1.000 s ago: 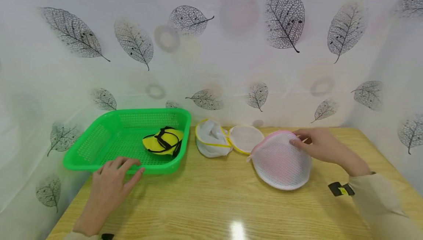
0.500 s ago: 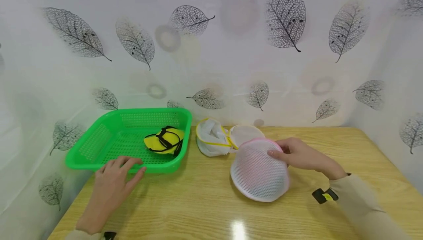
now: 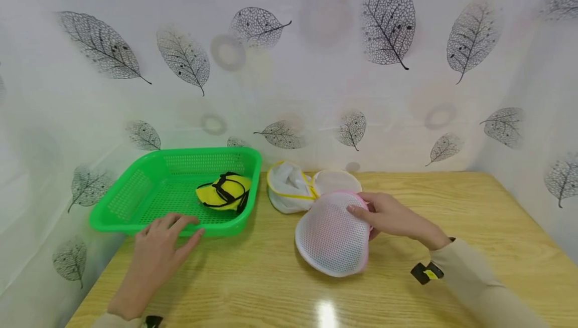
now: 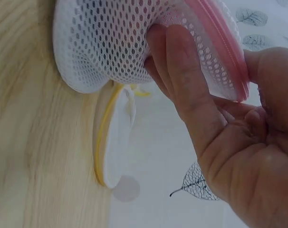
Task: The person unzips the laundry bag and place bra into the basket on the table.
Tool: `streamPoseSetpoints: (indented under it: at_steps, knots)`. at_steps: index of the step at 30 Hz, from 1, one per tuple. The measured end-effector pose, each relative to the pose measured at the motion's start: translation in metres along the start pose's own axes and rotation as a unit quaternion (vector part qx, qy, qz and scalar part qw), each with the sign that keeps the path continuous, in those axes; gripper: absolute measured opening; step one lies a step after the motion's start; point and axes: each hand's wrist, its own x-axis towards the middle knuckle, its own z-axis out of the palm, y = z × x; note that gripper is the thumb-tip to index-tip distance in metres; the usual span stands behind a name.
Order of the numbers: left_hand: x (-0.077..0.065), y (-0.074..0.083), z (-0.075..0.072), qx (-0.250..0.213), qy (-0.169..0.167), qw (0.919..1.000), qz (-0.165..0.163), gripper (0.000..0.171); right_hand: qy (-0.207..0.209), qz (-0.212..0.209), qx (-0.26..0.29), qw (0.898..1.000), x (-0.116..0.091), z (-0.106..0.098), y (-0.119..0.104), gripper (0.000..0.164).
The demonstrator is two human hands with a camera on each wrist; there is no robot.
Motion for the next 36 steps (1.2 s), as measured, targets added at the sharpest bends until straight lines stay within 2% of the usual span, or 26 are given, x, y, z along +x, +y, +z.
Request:
streamPoseSetpoints:
  at_steps: [3,6,10,13,16,19,21,23,25,27,29,31,36]
  knots:
    - [0.004,0.009,0.003,-0.04,0.02,0.9982,0.042,0.027,-0.001,0.004,0.014,1.0,0.004,0.005,-0.003,0.041]
    - [0.009,0.023,0.008,-0.082,0.038,0.9909,0.1,0.018,-0.005,0.005,0.027,1.0,0.006,0.01,-0.007,0.043]
    - [0.012,0.049,0.013,-0.136,0.022,0.9803,0.142,0.012,-0.013,-0.01,0.04,0.999,0.006,0.014,-0.012,0.05]
    - [0.014,0.069,0.017,-0.181,-0.009,0.9723,0.147,0.013,-0.023,-0.028,0.047,0.998,0.004,0.018,-0.015,0.058]
    - [0.016,0.085,0.022,-0.226,-0.052,0.9619,0.144,0.02,-0.033,-0.041,0.053,0.997,0.002,0.022,-0.019,0.057]
    - [0.017,0.098,0.027,-0.261,-0.12,0.9495,0.128,0.02,-0.046,-0.044,0.056,0.996,-0.002,0.026,-0.023,0.05]
    - [0.018,0.105,0.03,-0.273,-0.175,0.9399,0.107,0.028,-0.052,-0.043,0.049,0.997,-0.005,0.029,-0.026,0.048]
    - [0.019,0.112,0.034,-0.277,-0.223,0.9307,0.088,0.04,-0.051,-0.045,0.027,0.997,-0.007,0.031,-0.029,0.048]
    - [0.022,0.117,0.039,-0.275,-0.255,0.9236,0.08,0.05,-0.034,-0.066,-0.025,0.997,-0.008,0.033,-0.032,0.044]
    - [0.024,0.12,0.045,-0.271,-0.27,0.9204,0.081,0.055,-0.002,-0.096,-0.096,0.991,-0.008,0.036,-0.034,0.037]
    - [0.025,0.123,0.051,-0.267,-0.275,0.9195,0.088,0.059,0.033,-0.12,-0.16,0.979,-0.008,0.037,-0.035,0.031]
    - [0.026,0.124,0.056,-0.262,-0.273,0.9205,0.097,0.06,0.063,-0.127,-0.201,0.969,-0.007,0.038,-0.035,0.029]
    - [0.029,0.128,0.06,-0.239,-0.262,0.9252,0.134,0.05,0.074,-0.117,-0.21,0.968,-0.006,0.038,-0.033,0.039]
